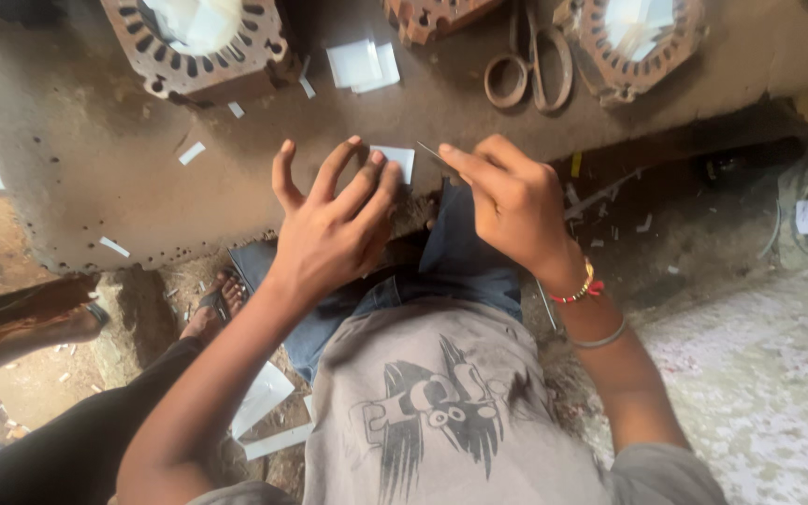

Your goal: The person places small rectangular insulation sheets into the slots of motor stators using a thin metal tool to seat them firmly.

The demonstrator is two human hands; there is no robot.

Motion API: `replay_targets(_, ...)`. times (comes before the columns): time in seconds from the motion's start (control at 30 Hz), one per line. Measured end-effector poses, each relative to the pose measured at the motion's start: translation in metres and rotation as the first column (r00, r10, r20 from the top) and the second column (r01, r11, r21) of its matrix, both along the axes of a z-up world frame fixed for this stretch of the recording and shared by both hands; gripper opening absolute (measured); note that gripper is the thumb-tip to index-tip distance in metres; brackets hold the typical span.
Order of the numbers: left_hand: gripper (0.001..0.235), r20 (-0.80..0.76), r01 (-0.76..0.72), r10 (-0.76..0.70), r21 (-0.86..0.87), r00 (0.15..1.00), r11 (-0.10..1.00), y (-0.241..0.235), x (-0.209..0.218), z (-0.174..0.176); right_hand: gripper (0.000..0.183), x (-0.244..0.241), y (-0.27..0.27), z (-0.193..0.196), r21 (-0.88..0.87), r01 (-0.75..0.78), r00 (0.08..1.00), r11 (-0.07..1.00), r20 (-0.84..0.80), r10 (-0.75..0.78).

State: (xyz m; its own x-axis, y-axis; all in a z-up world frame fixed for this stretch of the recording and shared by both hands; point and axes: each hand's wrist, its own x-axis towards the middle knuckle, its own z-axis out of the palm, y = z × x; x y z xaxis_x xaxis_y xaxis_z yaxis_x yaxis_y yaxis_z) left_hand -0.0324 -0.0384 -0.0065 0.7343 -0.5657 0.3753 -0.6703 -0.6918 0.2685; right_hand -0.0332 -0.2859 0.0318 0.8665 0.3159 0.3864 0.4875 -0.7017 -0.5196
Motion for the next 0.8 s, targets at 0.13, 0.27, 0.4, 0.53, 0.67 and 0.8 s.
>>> replay_targets(0.13, 0.054, 0.054, 0.044, -0.045, 0.009, 0.998, 0.999, 0.0, 0.004, 0.0, 0.043, 0.005, 0.005, 0.005, -0.149, -0.055, 0.995, 0.987, 0.074, 0.066)
replay_targets(0.27, 0.047, 0.07, 0.009, -0.008, -0.018, 0.998, 1.0, 0.0, 0.004, -0.003, 0.048, 0.009, -0.001, 0.007, -0.29, -0.154, 0.979, 0.945, 0.088, 0.186)
replay_targets(0.4, 0.043, 0.147, 0.028, -0.021, -0.04, 0.989, 0.999, -0.001, 0.004, -0.012, 0.042, 0.009, 0.005, 0.002, -0.387, -0.075, 0.988, 0.919, 0.099, 0.122)
replay_targets(0.53, 0.048, 0.139, -0.029, 0.019, 0.067, 0.99, 0.997, -0.006, 0.002, -0.015, 0.034, 0.009, 0.002, -0.004, -0.552, -0.11, 0.934, 0.826, 0.228, 0.277)
replay_targets(0.67, 0.044, 0.029, -0.03, 0.031, -0.061, 0.999, 0.998, -0.007, 0.007, 0.001, 0.018, 0.025, -0.015, -0.002, -0.585, -0.296, 0.852, 0.755, 0.195, 0.485)
replay_targets(0.8, 0.023, -0.05, -0.098, 0.093, -0.099, 0.994, 0.99, -0.016, 0.014, 0.013, 0.031, 0.025, -0.022, -0.006, -0.495, -0.38, 0.857, 0.781, 0.129, 0.499)
